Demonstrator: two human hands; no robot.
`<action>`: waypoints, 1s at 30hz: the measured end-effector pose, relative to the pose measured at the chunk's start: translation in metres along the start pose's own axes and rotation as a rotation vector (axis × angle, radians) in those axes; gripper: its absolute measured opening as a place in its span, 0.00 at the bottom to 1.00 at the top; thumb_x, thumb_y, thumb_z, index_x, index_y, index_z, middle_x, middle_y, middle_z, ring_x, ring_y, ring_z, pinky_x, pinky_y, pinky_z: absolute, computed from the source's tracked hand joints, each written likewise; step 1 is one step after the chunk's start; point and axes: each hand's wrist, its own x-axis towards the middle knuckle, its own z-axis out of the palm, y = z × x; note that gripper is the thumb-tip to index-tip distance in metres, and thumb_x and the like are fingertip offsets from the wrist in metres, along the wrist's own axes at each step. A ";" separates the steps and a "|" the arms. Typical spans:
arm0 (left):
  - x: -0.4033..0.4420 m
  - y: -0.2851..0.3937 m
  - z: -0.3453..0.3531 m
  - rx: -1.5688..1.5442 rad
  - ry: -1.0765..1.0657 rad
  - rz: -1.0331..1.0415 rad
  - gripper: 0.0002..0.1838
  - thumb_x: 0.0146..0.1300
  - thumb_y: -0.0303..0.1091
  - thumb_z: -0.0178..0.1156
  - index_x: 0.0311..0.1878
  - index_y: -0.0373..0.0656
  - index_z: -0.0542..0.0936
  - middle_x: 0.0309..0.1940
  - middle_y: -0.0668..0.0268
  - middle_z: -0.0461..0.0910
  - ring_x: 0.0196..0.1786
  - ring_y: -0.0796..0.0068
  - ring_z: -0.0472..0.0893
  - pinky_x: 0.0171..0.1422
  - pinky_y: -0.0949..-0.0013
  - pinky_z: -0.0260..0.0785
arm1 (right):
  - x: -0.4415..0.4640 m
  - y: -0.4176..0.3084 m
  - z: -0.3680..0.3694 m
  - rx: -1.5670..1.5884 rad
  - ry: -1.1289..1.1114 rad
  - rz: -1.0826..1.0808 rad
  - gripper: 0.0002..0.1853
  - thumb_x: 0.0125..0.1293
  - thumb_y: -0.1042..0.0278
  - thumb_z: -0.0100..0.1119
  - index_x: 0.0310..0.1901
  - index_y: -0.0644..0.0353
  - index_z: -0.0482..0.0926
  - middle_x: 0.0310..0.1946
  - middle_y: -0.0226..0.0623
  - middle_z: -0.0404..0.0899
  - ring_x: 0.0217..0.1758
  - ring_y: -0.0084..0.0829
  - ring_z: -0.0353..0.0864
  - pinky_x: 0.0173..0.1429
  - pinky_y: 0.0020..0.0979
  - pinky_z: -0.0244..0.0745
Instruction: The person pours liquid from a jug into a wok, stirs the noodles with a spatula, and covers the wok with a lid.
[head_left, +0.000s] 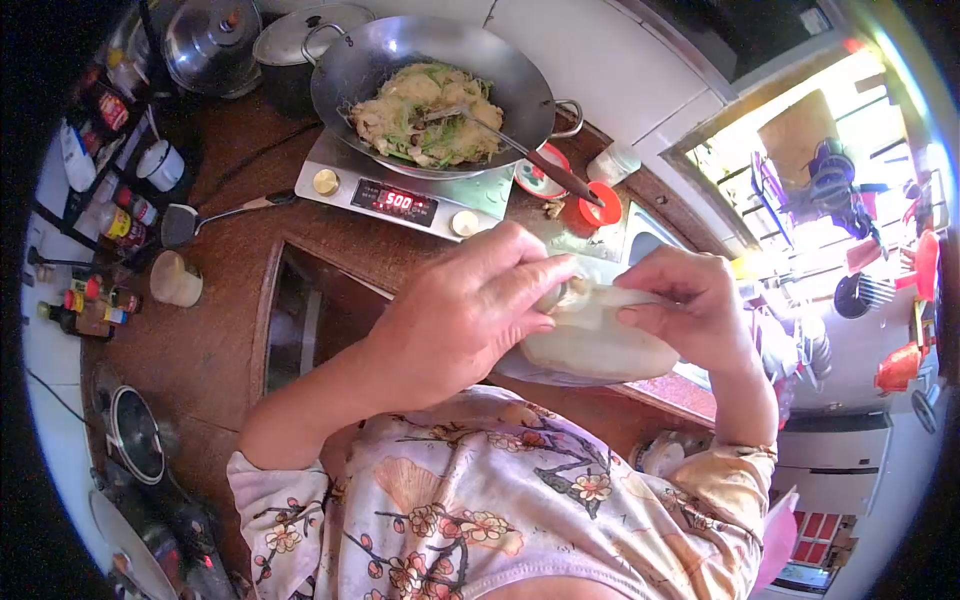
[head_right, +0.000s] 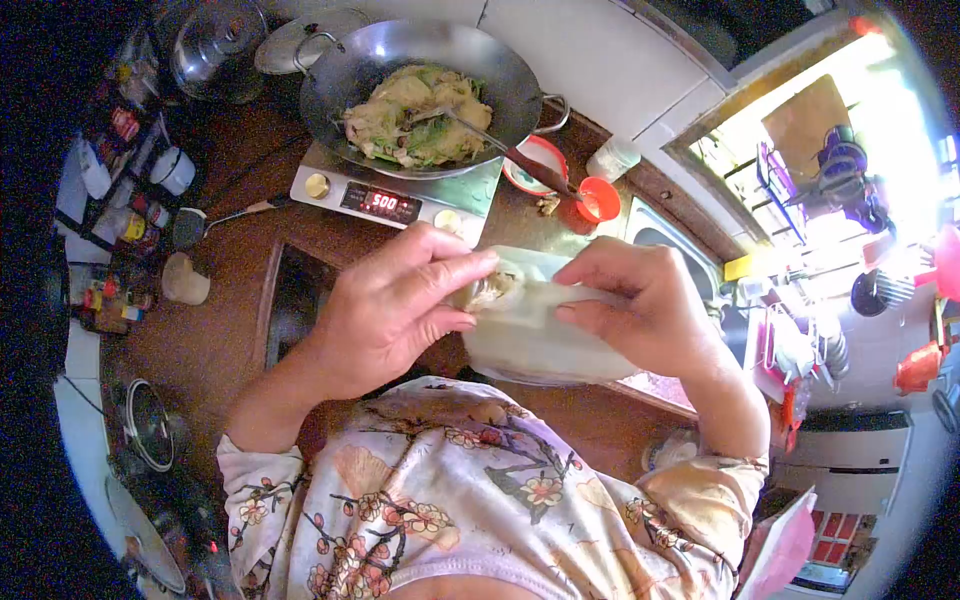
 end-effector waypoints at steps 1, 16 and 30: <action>-0.005 0.004 0.005 0.079 -0.019 0.000 0.23 0.51 0.27 0.66 0.53 0.38 0.76 0.42 0.57 0.75 0.41 0.61 0.78 0.45 0.66 0.72 | -0.005 0.003 0.006 0.060 -0.016 0.016 0.10 0.54 0.75 0.66 0.38 0.66 0.78 0.22 0.26 0.72 0.25 0.14 0.67 0.29 0.21 0.64; -0.038 0.029 0.058 0.119 0.154 -0.068 0.15 0.45 0.27 0.70 0.38 0.36 0.81 0.36 0.56 0.79 0.35 0.63 0.81 0.39 0.68 0.74 | -0.049 0.053 0.036 0.157 0.042 -0.177 0.09 0.54 0.76 0.65 0.36 0.65 0.76 0.18 0.29 0.70 0.22 0.17 0.65 0.26 0.25 0.62; -0.032 0.013 0.104 0.437 -0.023 0.252 0.14 0.43 0.21 0.66 0.36 0.27 0.78 0.45 0.50 0.78 0.39 0.56 0.80 0.42 0.62 0.75 | -0.076 0.084 0.043 0.015 0.271 -0.165 0.11 0.50 0.76 0.67 0.28 0.61 0.70 0.16 0.37 0.68 0.18 0.28 0.67 0.25 0.29 0.65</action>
